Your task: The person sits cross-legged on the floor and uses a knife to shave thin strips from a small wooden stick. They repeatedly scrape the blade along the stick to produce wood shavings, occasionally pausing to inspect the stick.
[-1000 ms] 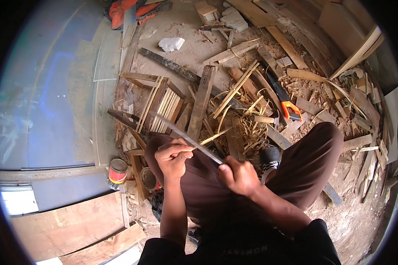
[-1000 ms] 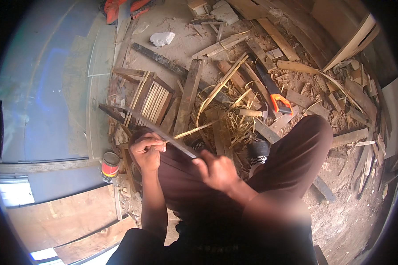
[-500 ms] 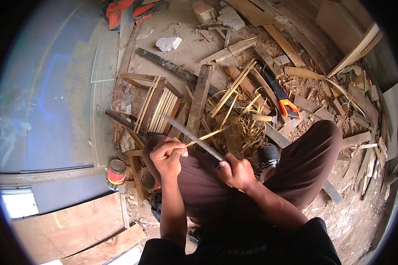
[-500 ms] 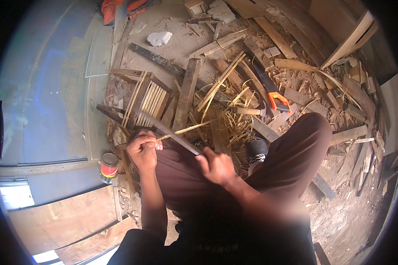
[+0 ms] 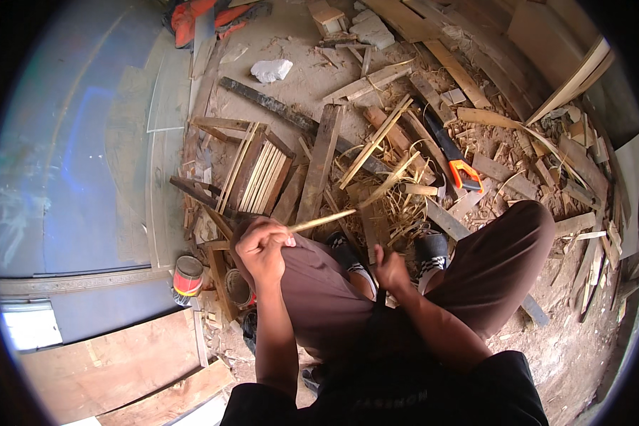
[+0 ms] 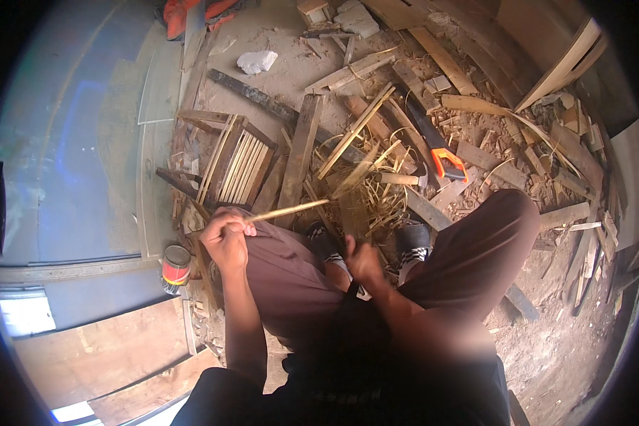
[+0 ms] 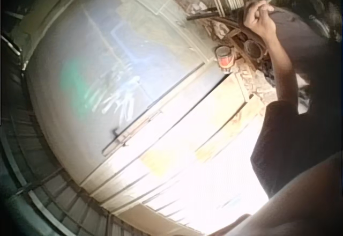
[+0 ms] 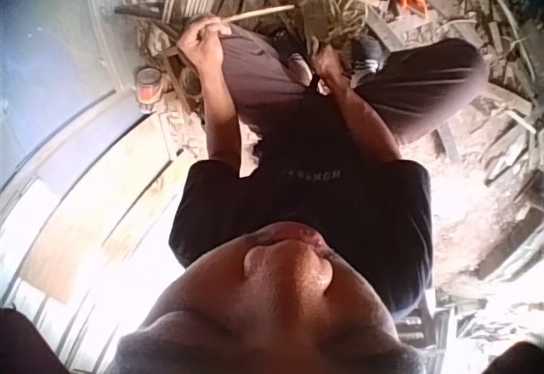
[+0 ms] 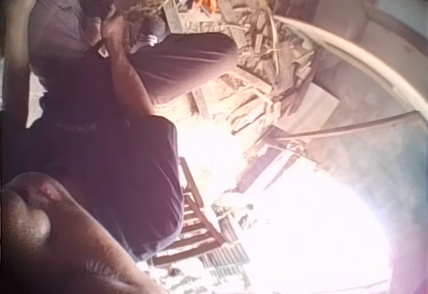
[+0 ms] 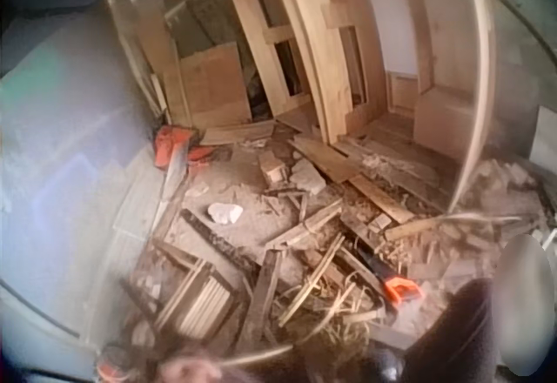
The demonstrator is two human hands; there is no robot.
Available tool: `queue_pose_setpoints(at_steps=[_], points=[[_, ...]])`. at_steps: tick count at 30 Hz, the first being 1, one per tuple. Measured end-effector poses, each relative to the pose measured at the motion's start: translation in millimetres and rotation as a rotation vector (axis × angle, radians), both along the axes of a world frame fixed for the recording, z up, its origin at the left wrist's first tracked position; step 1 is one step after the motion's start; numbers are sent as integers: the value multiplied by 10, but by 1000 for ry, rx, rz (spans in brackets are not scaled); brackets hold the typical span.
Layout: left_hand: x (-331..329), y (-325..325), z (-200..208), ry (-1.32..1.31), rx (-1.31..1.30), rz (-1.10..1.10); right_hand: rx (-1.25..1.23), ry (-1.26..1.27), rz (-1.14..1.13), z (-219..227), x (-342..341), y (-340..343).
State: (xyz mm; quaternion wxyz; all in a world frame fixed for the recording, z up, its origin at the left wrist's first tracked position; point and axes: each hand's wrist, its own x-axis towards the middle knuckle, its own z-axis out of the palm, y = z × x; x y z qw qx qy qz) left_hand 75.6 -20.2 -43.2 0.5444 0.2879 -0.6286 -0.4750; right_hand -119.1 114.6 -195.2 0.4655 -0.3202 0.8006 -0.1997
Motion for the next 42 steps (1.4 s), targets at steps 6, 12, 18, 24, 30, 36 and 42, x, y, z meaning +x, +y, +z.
queue_pose_setpoints(at_steps=[6, 12, 18, 24, 30, 36, 42], points=[[81, 37, -30, 8, 1, 42, -315, 73, 119, 155, -34, 119], [-154, -69, 15, -10, -41, -10, -295, 102, -99, -772, -17, 176], [-4, -43, 3, -34, -23, 100, -500, 141, 159, -409, -83, 204], [-114, -71, 19, 55, 23, 101, -6, -26, -19, -426, -165, 76], [-68, -40, 23, 0, -35, 77, -207, 38, 115, -258, -126, 128], [-14, -64, -5, 37, 21, 109, 32, 1, 64, -401, -271, 103], [-85, -86, 71, -81, -80, 229, 65, -21, -16, -690, -249, 92]])
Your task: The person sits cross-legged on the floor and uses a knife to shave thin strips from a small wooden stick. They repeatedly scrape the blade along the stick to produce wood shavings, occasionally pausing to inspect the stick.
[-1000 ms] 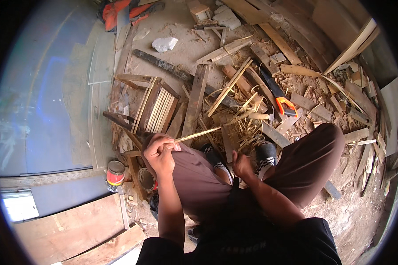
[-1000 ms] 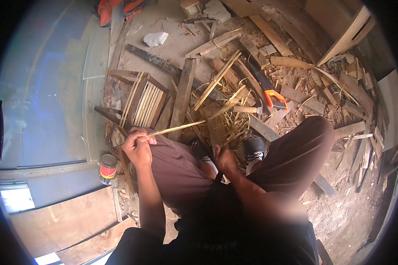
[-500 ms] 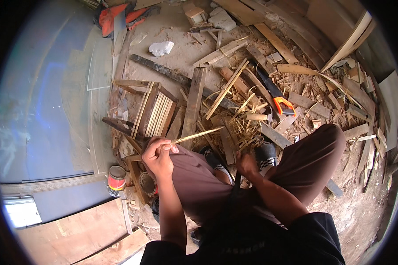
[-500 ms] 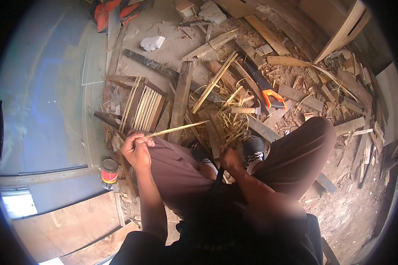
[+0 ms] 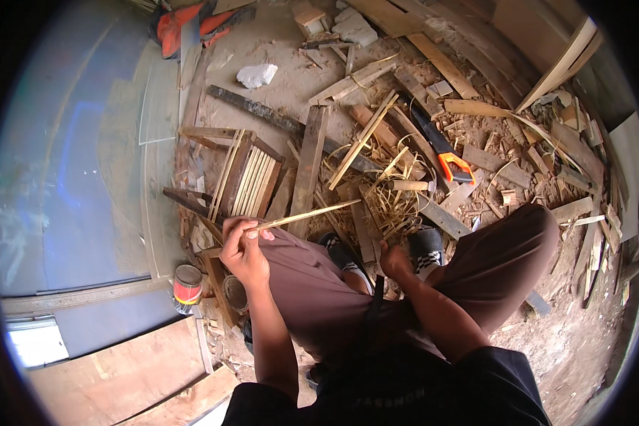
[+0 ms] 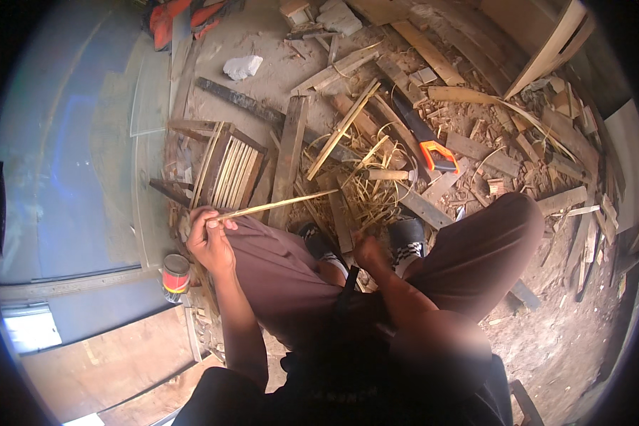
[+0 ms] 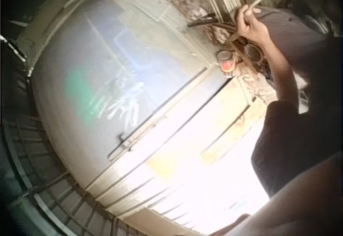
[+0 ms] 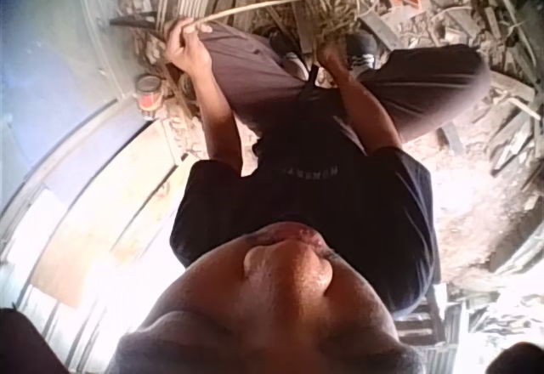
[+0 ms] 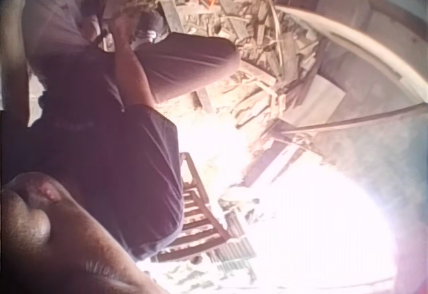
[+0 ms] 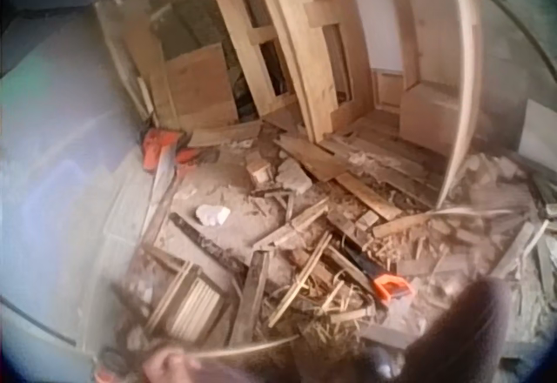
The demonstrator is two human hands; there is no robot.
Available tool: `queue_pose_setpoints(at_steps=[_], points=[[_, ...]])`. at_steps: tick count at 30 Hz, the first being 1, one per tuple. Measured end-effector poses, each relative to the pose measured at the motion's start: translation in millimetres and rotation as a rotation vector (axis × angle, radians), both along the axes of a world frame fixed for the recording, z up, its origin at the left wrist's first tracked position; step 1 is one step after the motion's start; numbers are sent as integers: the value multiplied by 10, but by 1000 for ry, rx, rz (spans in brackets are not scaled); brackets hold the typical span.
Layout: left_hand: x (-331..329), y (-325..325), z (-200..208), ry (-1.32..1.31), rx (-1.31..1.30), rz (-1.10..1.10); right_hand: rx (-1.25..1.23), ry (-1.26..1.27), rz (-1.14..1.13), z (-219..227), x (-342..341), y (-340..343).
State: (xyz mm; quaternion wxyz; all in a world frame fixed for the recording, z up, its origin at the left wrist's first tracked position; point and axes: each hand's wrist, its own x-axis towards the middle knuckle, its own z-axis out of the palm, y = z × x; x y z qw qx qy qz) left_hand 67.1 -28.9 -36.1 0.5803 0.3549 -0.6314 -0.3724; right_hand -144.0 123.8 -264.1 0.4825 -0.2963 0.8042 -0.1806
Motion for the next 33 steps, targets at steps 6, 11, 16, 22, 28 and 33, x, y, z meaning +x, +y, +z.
queue_pose_setpoints(at_steps=[6, 11, 16, 22, 28, 33], points=[[33, 206, 96, -211, -61, 91, -50, -42, 7, 308, 15, -60], [-53, 371, 162, -318, -111, 119, -307, -76, -11, 1041, 111, 53], [-195, 521, 150, -191, -34, 114, -689, -443, 104, 2232, 109, 149], [-322, 497, 195, -325, -221, 173, -948, -314, 266, 2417, 208, 184], [-354, 499, 256, -352, -275, 172, -950, -257, 359, 2527, 170, 174], [-352, 572, 295, -316, -175, 113, -784, -172, 305, 2274, 143, 263]])
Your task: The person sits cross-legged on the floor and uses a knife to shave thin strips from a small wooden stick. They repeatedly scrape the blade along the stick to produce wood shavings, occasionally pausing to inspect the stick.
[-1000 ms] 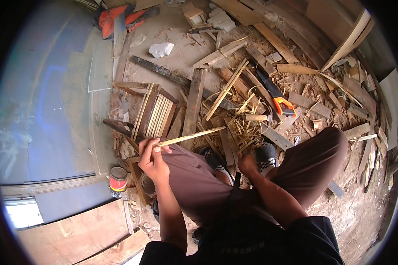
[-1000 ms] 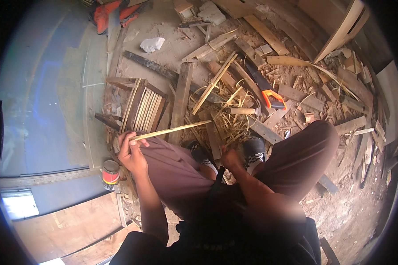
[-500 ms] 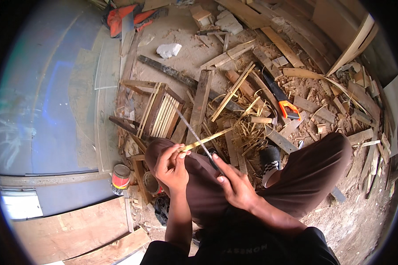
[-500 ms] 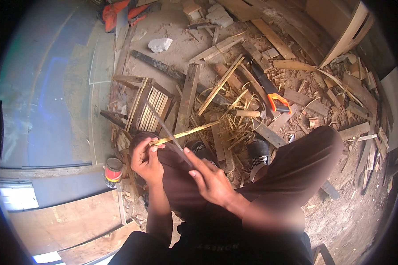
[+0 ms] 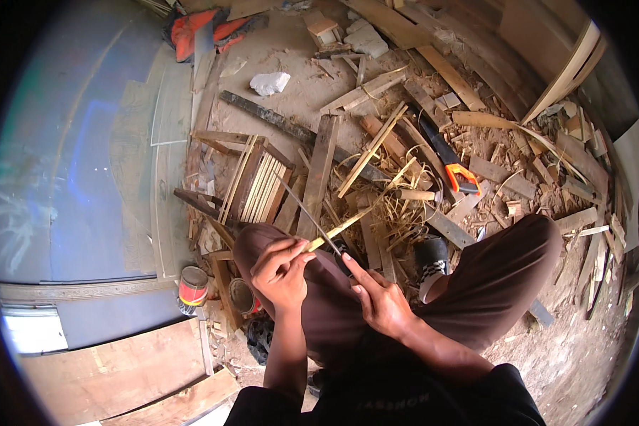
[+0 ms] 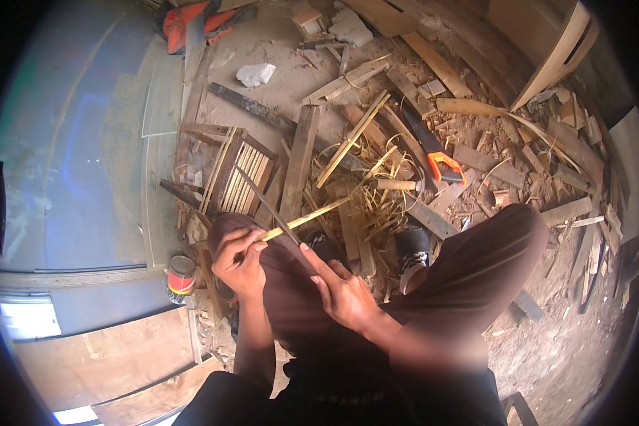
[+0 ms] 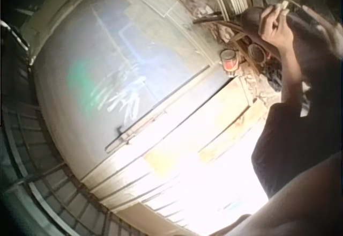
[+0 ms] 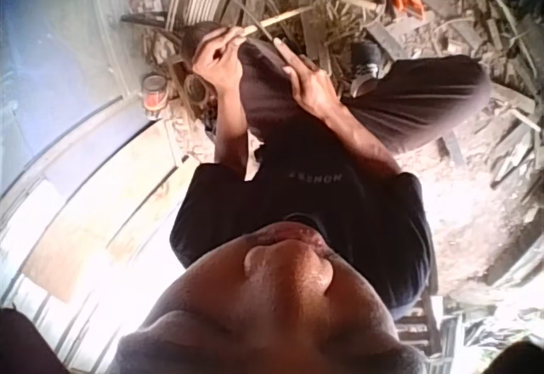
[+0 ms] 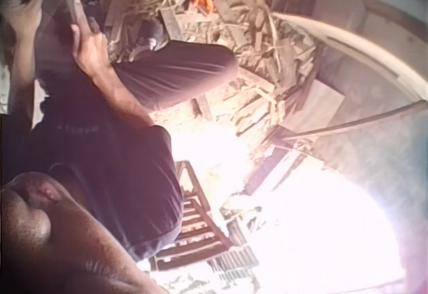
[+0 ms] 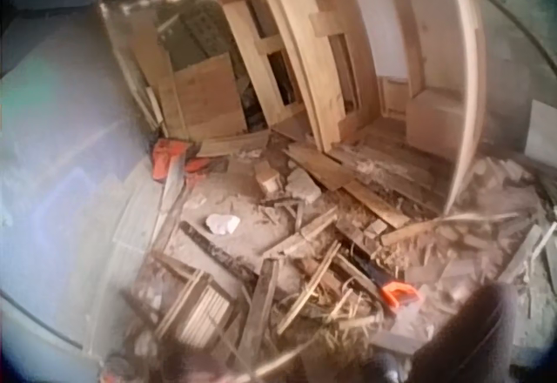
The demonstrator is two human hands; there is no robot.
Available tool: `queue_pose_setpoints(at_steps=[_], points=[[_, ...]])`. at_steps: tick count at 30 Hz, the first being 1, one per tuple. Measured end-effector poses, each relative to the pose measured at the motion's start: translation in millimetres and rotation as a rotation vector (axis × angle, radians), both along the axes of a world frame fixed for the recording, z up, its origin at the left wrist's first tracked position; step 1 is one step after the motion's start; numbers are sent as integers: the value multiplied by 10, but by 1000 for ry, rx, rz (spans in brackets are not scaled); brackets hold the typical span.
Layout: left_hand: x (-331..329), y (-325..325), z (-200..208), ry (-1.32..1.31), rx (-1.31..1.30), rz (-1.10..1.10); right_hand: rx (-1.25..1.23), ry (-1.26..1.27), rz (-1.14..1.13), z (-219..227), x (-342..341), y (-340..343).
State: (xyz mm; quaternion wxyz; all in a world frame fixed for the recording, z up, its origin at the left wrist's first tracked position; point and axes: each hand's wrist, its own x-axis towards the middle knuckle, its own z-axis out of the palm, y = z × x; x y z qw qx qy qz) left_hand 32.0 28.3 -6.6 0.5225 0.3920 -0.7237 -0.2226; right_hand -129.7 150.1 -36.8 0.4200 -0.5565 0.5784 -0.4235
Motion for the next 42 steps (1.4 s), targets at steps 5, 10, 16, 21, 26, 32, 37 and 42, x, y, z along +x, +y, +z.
queue_pose_setpoints(at_steps=[5, 10, 16, 21, 26, 32, 37, 42], points=[[61, -93, -25, 56, 24, -3, -86, -34, 28, 225, 20, -95], [-9, -112, -12, 42, 24, -103, -7, 90, -66, -12, 17, -93], [-86, -144, 36, 40, -23, -102, 3, -1, 7, 154, -91, -72], [-182, -173, 20, 41, -14, -144, -127, -42, -28, 73, -98, 53], [-165, -182, 31, -18, -71, -159, -201, -74, -12, 191, -96, 28], [-143, -146, 74, -13, 22, -101, 22, -22, -54, -31, -227, -77], [-55, -168, -17, -9, -53, -71, -52, -60, 74, 410, -159, -65], [-95, -110, 16, -2, -39, -123, -58, 23, -48, -167, -80, -64]])
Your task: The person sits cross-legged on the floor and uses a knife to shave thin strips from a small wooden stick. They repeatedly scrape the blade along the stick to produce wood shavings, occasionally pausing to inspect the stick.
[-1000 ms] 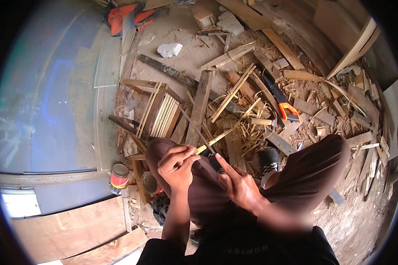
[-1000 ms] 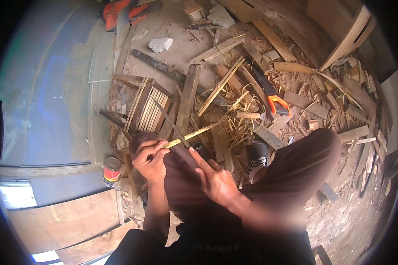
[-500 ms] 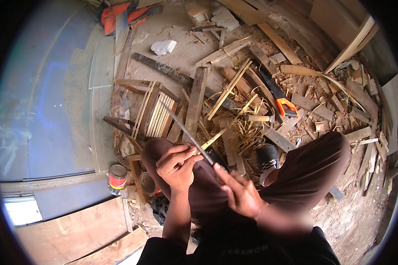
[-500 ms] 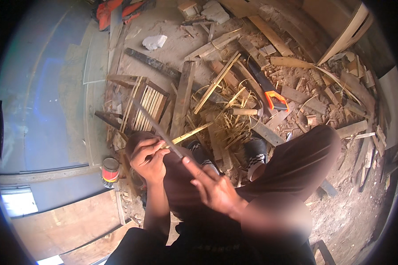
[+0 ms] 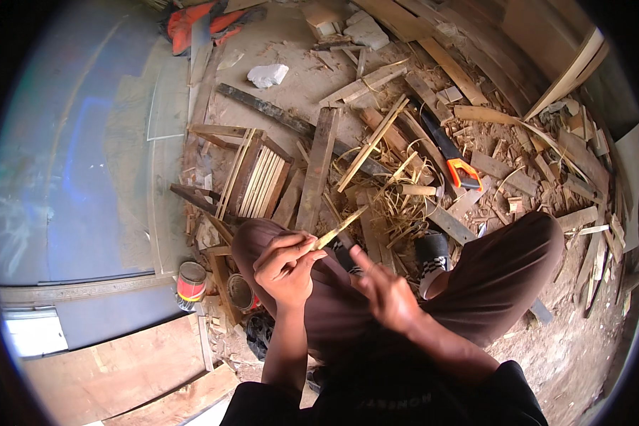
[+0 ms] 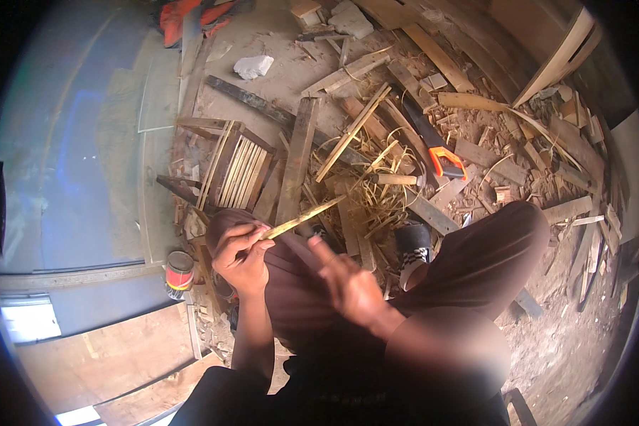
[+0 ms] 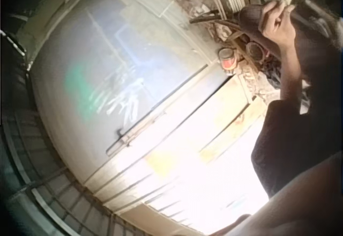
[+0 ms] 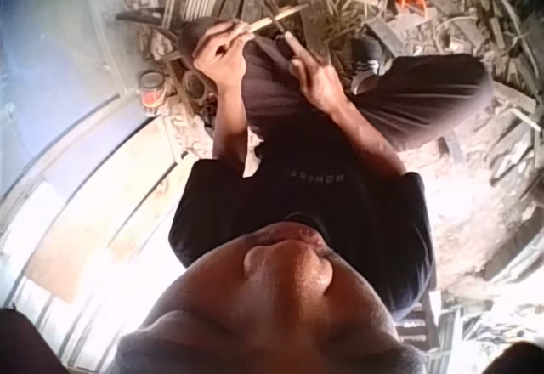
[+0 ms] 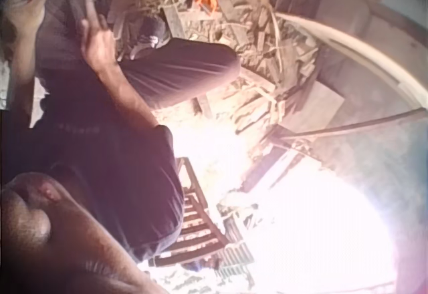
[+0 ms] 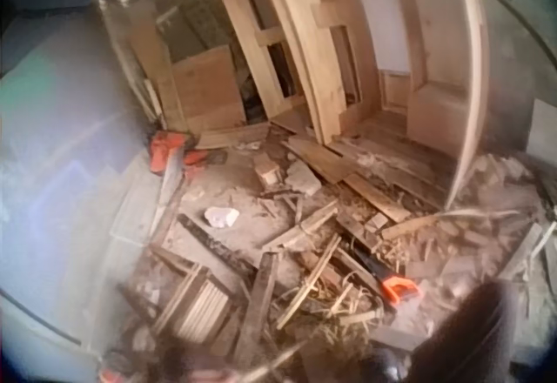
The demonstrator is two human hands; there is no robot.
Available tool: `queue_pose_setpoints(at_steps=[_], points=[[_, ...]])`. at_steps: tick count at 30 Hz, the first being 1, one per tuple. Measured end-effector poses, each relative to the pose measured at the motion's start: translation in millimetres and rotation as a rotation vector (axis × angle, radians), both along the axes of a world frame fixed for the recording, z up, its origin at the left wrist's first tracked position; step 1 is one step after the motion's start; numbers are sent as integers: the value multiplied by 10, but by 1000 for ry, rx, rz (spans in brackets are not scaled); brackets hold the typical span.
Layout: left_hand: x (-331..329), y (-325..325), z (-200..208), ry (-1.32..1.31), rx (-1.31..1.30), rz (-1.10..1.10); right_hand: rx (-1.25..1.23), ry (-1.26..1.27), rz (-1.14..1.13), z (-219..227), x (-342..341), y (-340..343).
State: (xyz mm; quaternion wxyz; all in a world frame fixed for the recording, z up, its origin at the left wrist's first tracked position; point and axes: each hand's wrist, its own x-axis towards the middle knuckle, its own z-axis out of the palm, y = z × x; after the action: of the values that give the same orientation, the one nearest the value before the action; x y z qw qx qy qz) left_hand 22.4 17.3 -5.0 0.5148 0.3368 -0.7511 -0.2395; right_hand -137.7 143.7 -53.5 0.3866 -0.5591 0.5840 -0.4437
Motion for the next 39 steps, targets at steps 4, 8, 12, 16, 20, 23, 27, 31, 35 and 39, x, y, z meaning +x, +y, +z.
queue_pose_setpoints(at_steps=[4, 8, 12, 16, 20, 23, 27, 31, 35, 39], points=[[16, 62, 25, -6, -2, 1, 101, -37, 24, -100, -101, -3], [49, 17, -93, 86, 42, 68, -9, -97, 74, 317, -15, -85], [130, -7, -107, 51, 33, 115, -65, -57, 115, 376, 59, -78], [154, 10, -53, 52, 43, 27, 111, -108, -27, -454, 16, -54], [266, 58, -144, 82, 63, 100, 200, -75, 12, -252, 15, -143], [212, -12, -163, 177, 109, 100, -4, -111, 58, 104, 102, -199], [199, 4, -124, 73, 99, 111, -236, -163, 87, 366, 174, -244], [166, 14, -72, 128, 86, 3, 249, -118, 47, -191, -22, -185], [176, 64, -136, 162, 116, -19, 83, -48, -6, -345, -125, -217], [130, -24, -154, 201, 123, 40, -38, -191, 75, 246, 7, -290]])
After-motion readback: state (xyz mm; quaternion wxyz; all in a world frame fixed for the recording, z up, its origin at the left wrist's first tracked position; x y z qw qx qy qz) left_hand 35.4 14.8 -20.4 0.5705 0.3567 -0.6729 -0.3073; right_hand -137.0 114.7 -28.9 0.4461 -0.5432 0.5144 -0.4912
